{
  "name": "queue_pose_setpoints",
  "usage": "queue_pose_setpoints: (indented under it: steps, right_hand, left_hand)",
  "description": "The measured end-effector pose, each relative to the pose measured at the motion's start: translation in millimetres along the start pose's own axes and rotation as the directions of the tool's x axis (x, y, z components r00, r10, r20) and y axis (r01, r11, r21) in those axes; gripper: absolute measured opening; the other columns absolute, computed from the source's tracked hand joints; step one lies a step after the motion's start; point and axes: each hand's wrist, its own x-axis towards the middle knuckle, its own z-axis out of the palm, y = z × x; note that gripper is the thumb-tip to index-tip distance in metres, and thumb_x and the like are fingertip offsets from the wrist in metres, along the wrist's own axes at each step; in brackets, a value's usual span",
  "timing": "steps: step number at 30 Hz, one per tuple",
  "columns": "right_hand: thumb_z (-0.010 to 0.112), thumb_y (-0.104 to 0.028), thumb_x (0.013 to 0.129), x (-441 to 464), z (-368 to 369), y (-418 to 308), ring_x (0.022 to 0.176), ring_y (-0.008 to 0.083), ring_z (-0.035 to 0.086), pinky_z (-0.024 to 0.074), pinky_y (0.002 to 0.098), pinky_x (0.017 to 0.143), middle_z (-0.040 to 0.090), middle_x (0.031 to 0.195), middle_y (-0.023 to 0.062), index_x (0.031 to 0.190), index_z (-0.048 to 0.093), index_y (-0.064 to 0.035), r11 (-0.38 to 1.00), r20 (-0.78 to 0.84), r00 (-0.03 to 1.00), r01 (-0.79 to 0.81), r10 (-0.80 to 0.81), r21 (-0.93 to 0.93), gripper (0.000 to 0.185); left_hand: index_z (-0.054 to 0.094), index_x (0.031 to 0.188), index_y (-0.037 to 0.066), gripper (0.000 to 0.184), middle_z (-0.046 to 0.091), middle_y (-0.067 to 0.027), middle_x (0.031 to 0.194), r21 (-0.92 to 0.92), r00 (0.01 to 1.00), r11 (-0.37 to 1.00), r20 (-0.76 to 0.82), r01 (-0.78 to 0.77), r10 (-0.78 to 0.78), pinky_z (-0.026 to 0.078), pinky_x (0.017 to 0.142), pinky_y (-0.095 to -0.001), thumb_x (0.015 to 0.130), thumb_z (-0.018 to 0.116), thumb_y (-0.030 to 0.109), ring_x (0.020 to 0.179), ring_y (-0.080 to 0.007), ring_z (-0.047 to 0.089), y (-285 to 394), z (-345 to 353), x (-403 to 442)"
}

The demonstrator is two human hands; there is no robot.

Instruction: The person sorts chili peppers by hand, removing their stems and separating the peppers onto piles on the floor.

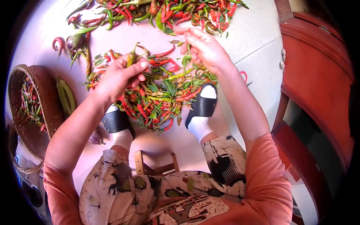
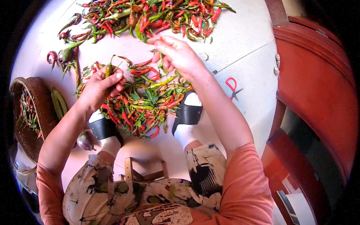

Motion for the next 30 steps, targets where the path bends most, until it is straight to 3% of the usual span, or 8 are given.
queue_pose_setpoints:
  steps: [4, 8, 14, 16, 19, 23, 26, 30]
  right_hand:
    - [0.047, -0.03, 0.095, -2.8, 36.9, 11.1, 0.048, 0.0023, 0.041, 0.0306, 0.0153, 0.041, 0.053, 0.064, -0.0016, 0.126, 0.05, -0.0109, 0.977, 0.158, 0.983, -0.122, 0.095, 0.176, 0.037]
    - [0.051, -0.031, 0.093, -3.8, 66.7, 26.8, 0.056, 0.004, 0.046, 0.0292, 0.0148, 0.041, 0.056, 0.082, -0.001, 0.137, 0.035, -0.0106, 0.94, 0.123, 0.991, -0.09, 0.052, 0.33, 0.052]
    - [0.058, -0.035, 0.089, -5.3, 77.7, 36.2, 0.05, 0.0043, 0.043, 0.0295, 0.0172, 0.038, 0.051, 0.072, 0.0004, 0.14, 0.025, -0.0061, 0.865, 0.17, 0.978, -0.185, 0.118, 0.466, 0.067]
    - [0.054, -0.023, 0.091, -6.7, 76.0, 37.7, 0.052, 0.0079, 0.049, 0.036, 0.0195, 0.041, 0.055, 0.078, 0.0042, 0.142, 0.018, -0.0057, 0.759, 0.21, 0.976, -0.175, 0.052, 0.627, 0.065]
    - [0.05, -0.007, 0.091, -10.8, 66.9, 37.7, 0.074, 0.0138, 0.053, 0.0432, 0.0244, 0.064, 0.056, 0.094, 0.0095, 0.142, 0.016, -0.0069, 0.821, 0.244, 0.97, -0.138, -0.001, 0.554, 0.062]
    - [0.056, -0.007, 0.088, -14.3, 59.0, 35.0, 0.072, 0.0136, 0.056, 0.0455, 0.0248, 0.062, 0.059, 0.09, 0.011, 0.142, 0.017, -0.0062, 0.878, 0.253, 0.967, -0.126, 0.006, 0.462, 0.066]
    - [0.062, -0.01, 0.083, -22.2, 61.8, 31.9, 0.06, 0.0123, 0.057, 0.0477, 0.0238, 0.056, 0.061, 0.079, 0.0086, 0.141, 0.019, -0.0058, 0.984, 0.305, 0.948, -0.135, 0.093, 0.119, 0.072]
    - [0.06, -0.01, 0.083, -27.4, 46.6, 46.7, 0.07, 0.0188, 0.062, 0.0505, 0.0294, 0.06, 0.063, 0.084, 0.0106, 0.134, 0.036, -0.0059, 0.983, 0.269, 0.954, -0.095, 0.134, -0.155, 0.057]
  left_hand:
    - [0.06, 0.093, 0.003, 0.019, 0.057, 0.0006, 0.071, -0.103, 1.0, 0.994, 0.023, 0.022, -0.02, 0.037, 0.047, -0.0182, 0.084, 0.066, 0.019, 0.056, -0.0058, 0.049, 5.2, 5.3, 1.7]
    - [0.061, 0.089, 0.005, 0.017, 0.057, 0.001, 0.068, -0.096, 0.994, 0.994, 0.102, 0.048, -0.038, 0.036, 0.046, -0.0176, 0.084, 0.065, 0.02, 0.053, -0.005, 0.047, 1.7, 0.1, 3.5]
    - [0.058, 0.096, 0.005, 0.013, 0.064, -0.0036, 0.077, -0.126, 0.99, 0.992, 0.138, 0.028, -0.011, 0.035, 0.047, -0.0167, 0.087, 0.059, 0.014, 0.055, -0.0041, 0.047, 3.8, 0.0, 2.6]
    - [0.058, 0.095, 0.005, 0.012, 0.063, -0.0042, 0.077, -0.157, 0.99, 0.987, 0.133, -0.028, 0.049, 0.035, 0.048, -0.0171, 0.088, 0.058, 0.014, 0.056, -0.0048, 0.047, 6.0, 0.3, 1.4]
    - [0.057, 0.092, 0.004, 0.01, 0.061, -0.0053, 0.079, -0.176, 0.987, 0.981, 0.121, -0.084, 0.107, 0.036, 0.05, -0.0183, 0.088, 0.057, 0.013, 0.06, -0.0065, 0.049, 5.1, -5.5, 3.2]
    - [0.057, 0.094, 0.003, 0.011, 0.062, -0.0068, 0.085, -0.211, 0.992, 0.975, 0.097, -0.064, 0.086, 0.037, 0.05, -0.0186, 0.089, 0.056, 0.012, 0.061, -0.0074, 0.051, 3.7, 1.4, 0.8]
    - [0.057, 0.095, 0.003, 0.013, 0.062, -0.0063, 0.081, -0.265, 0.993, 0.957, -0.027, -0.115, 0.111, 0.036, 0.047, -0.0187, 0.09, 0.054, 0.014, 0.054, -0.0068, 0.046, 9.2, 6.5, -1.1]
    - [0.057, 0.091, 0.005, 0.012, 0.063, -0.0056, 0.082, -0.189, 0.985, 0.967, -0.049, -0.173, 0.167, 0.035, 0.045, -0.0178, 0.089, 0.057, 0.017, 0.054, -0.0056, 0.047, 24.2, -4.4, -0.8]
